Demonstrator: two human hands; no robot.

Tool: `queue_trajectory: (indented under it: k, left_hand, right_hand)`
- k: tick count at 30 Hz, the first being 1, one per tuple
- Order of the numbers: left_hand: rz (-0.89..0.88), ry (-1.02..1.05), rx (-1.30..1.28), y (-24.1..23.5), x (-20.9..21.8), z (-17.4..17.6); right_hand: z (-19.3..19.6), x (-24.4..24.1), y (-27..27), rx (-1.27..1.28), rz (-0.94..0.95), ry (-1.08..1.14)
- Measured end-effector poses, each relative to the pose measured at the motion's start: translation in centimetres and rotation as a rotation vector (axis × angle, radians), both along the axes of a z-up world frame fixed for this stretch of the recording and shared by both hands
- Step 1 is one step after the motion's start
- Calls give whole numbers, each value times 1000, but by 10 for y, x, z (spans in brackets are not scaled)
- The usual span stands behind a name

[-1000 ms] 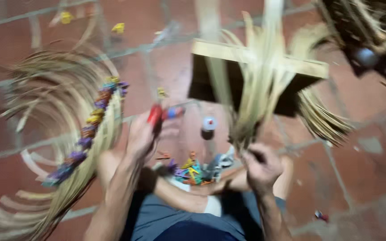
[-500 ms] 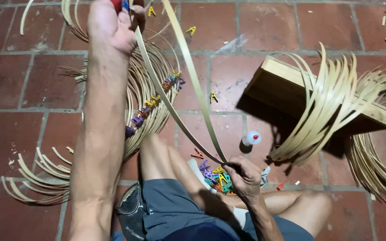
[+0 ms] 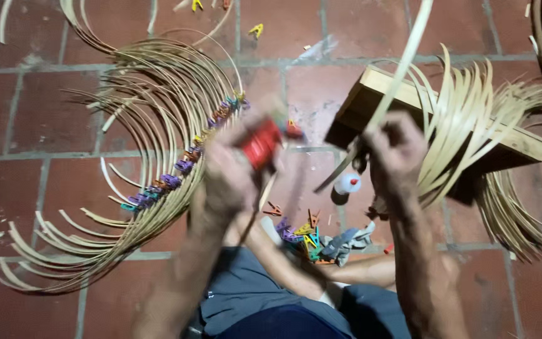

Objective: The person sits on a tiled floor and assembles a broom by applying glue to thin wooden strips and securing them with colorful clothespins. The person repeatedly applies glue, attaches strips, and fastens them with clothespins to build the broom head.

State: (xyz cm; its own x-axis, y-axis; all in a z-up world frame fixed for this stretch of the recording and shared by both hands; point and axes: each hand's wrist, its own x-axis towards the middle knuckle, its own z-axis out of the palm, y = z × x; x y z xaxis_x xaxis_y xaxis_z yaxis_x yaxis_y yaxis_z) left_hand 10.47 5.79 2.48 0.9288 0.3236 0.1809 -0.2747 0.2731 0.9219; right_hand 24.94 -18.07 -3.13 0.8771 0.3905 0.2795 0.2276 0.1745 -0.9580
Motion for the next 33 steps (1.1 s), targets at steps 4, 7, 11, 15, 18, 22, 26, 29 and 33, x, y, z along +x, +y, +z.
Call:
queue_trajectory:
  k: [4, 7, 11, 15, 18, 22, 26, 29, 33]
  left_hand:
    - [-5, 120, -253, -68, -32, -57]
    - [38, 123, -310, -77, -46, -72]
    - [115, 63, -135, -75, -59, -71]
    - [55, 116, -211, -71, -61, -67]
    - [54, 66, -202, -69, -65, -66]
    - [83, 95, -222, -70, -65, -65]
    - [71, 128, -290, -72, -63, -65]
    - [81, 73, -248, -74, -64, -63]
    - [135, 35, -132, -74, -59, -50]
  right_hand:
    - [40, 16, 18, 223, 145, 180]
    - [55, 14, 32, 158, 169, 168]
    - [57, 8, 48, 245, 245, 223]
    - [50, -1, 64, 239, 314, 260]
    - [45, -8, 72, 218, 326, 292]
    - [45, -13, 77, 256, 365, 296]
    - [54, -14, 78, 255, 387, 303]
    - [63, -23, 71, 184, 425, 307]
    - [78, -51, 49, -150, 426, 257]
